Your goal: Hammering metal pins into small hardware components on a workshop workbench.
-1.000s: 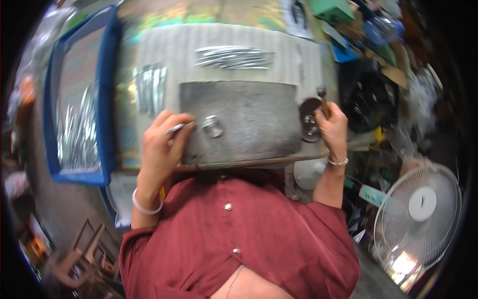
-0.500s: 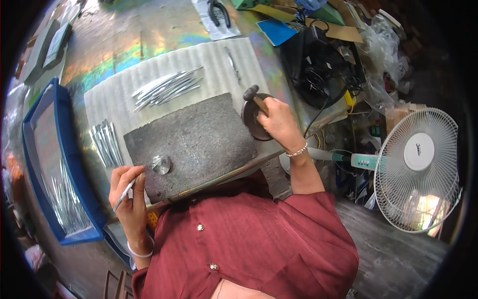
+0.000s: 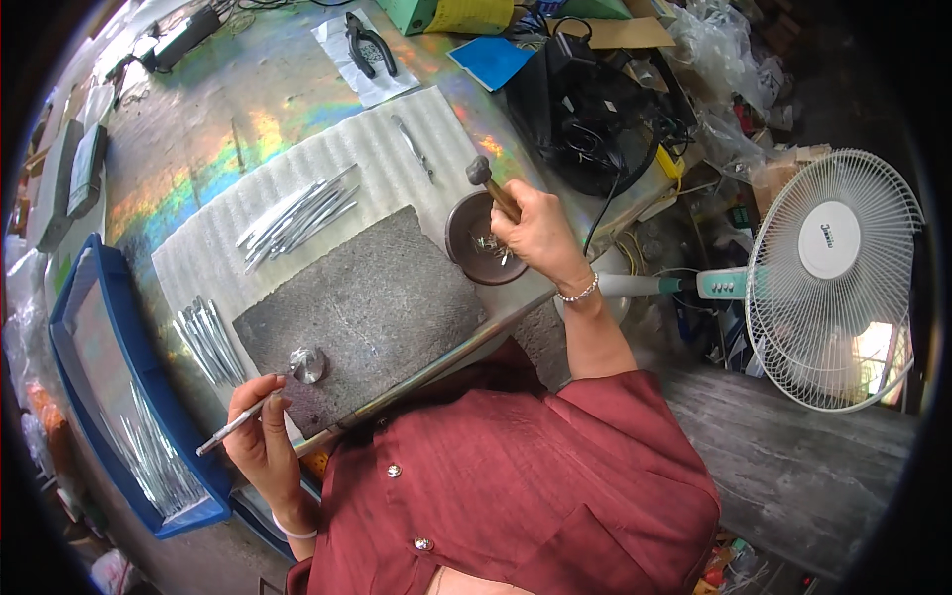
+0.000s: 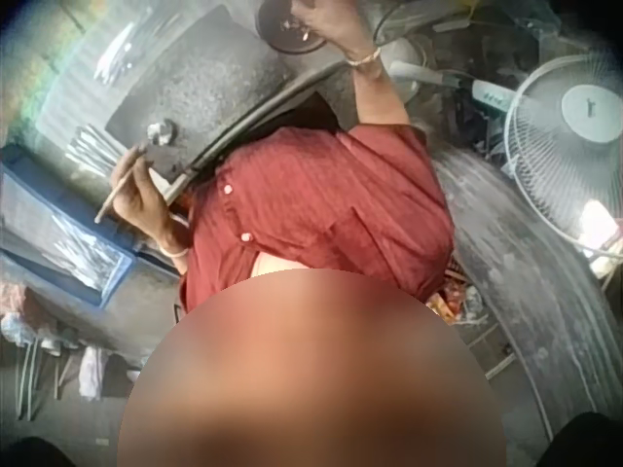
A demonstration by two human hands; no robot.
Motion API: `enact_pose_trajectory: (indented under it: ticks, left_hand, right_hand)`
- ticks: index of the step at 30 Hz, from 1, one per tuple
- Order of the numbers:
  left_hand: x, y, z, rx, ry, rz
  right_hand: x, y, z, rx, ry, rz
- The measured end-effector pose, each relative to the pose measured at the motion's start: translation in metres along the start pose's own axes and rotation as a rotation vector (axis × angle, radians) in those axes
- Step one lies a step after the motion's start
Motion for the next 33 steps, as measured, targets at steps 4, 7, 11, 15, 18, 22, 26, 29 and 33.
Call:
enact_pose_trajectory:
  ticks: [4,7,11,15,18,22,26,29,33]
  left_hand:
    - [0.001,-0.005,-0.002,0.058,-0.003,-0.024]
    - [0.000,-0.009,-0.004,0.057,-0.012,-0.004]
    - [0.000,-0.011,-0.003,0.065,-0.020,0.002]
    - [0.000,-0.010,-0.002,0.064,-0.021,0.010]
    - [0.000,-0.010,-0.003,0.075,-0.012,0.000]
    - [0.001,-0.010,-0.008,0.129,0.009,-0.016]
    - [-0.001,-0.013,-0.010,0.213,0.050,0.050]
    - [-0.004,-0.016,-0.014,0.242,0.046,0.033]
    - [-0.007,-0.018,-0.016,0.300,-0.032,0.038]
  right_hand:
    - [0.002,0.005,0.003,-0.099,0.001,-0.064]
    - [0.004,0.003,0.004,-0.122,-0.019,-0.054]
    - [0.007,0.000,0.000,-0.158,0.041,-0.086]
    - [0.008,-0.004,-0.007,-0.235,0.022,-0.078]
    - [0.007,-0.001,-0.002,-0.277,-0.014,-0.091]
    - [0.007,-0.001,0.000,-0.505,0.022,-0.150]
    - [0.013,-0.007,0.013,-0.846,-0.070,-0.018]
    - [0.017,-0.010,0.031,-0.910,-0.101,0.084]
    - [0.025,-0.027,0.059,-1.048,-0.095,0.175]
Point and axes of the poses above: each hand's wrist, its own x-axis away from the middle knuckle, its own y-axis out of the back of the hand, z = x × y, the point moved 6 cm from there along -x, towards the middle knuckle, and after that the axes turned 5 degrees about z, right-handed, at the moved point
